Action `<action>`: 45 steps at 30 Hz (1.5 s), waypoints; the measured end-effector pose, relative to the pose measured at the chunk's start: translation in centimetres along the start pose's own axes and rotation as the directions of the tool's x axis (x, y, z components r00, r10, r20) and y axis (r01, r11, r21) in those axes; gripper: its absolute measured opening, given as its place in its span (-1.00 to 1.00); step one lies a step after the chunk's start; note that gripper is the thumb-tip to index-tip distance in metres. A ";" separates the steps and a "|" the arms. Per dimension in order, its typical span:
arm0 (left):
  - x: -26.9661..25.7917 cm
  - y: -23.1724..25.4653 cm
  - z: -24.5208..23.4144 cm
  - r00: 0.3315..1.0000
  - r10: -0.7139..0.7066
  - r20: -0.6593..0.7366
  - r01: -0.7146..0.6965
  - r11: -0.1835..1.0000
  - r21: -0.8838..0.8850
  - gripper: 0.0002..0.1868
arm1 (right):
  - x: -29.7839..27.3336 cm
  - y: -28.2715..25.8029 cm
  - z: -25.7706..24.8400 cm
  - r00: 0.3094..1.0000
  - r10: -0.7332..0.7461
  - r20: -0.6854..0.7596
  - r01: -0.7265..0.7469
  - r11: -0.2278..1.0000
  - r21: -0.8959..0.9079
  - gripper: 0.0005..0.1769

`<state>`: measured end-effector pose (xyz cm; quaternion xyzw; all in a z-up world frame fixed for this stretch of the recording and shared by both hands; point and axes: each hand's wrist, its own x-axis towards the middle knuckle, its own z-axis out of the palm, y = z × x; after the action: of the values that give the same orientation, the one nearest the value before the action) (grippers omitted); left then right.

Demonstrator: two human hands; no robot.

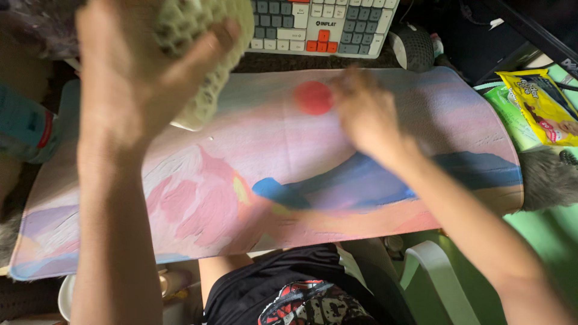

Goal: The person cleans a desk surface using a white wipe. They wipe the desk, then lift and wipe a large mousepad and a honeycomb-textured wrist rest. They also wipe a computer keyboard and a computer mouse before placing them back on the desk.

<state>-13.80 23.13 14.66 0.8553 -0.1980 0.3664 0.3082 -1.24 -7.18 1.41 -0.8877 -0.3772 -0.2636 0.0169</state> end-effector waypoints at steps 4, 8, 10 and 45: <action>0.4 -0.6 -1.4 0.987 -0.040 -0.155 0.017 0.988 -0.152 -0.80 | 1.5 4.7 4.0 0.999 0.044 -0.033 -0.044 0.999 -0.025 -0.53; -1.3 -2.0 -2.0 0.950 -0.175 -0.258 0.068 0.925 -0.374 -0.76 | 3.3 5.9 6.0 0.971 0.185 0.154 -0.227 0.918 0.326 -0.77; -2.2 -2.9 -1.9 0.908 -0.268 -0.321 0.056 0.839 -0.541 -0.73 | 5.4 4.8 7.0 0.991 0.098 -0.090 -0.052 0.907 0.419 -0.93; -9.0 -7.1 -11.4 0.834 -0.493 -0.247 -0.138 0.247 -0.959 -0.66 | -2.3 -13.1 -11.0 0.753 -0.556 0.353 0.462 0.828 0.318 -0.27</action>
<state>-21.45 37.02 11.40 0.3789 -0.1852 0.3413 0.8401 -16.49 -1.83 7.59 -0.7788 -0.6254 -0.0136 -0.0455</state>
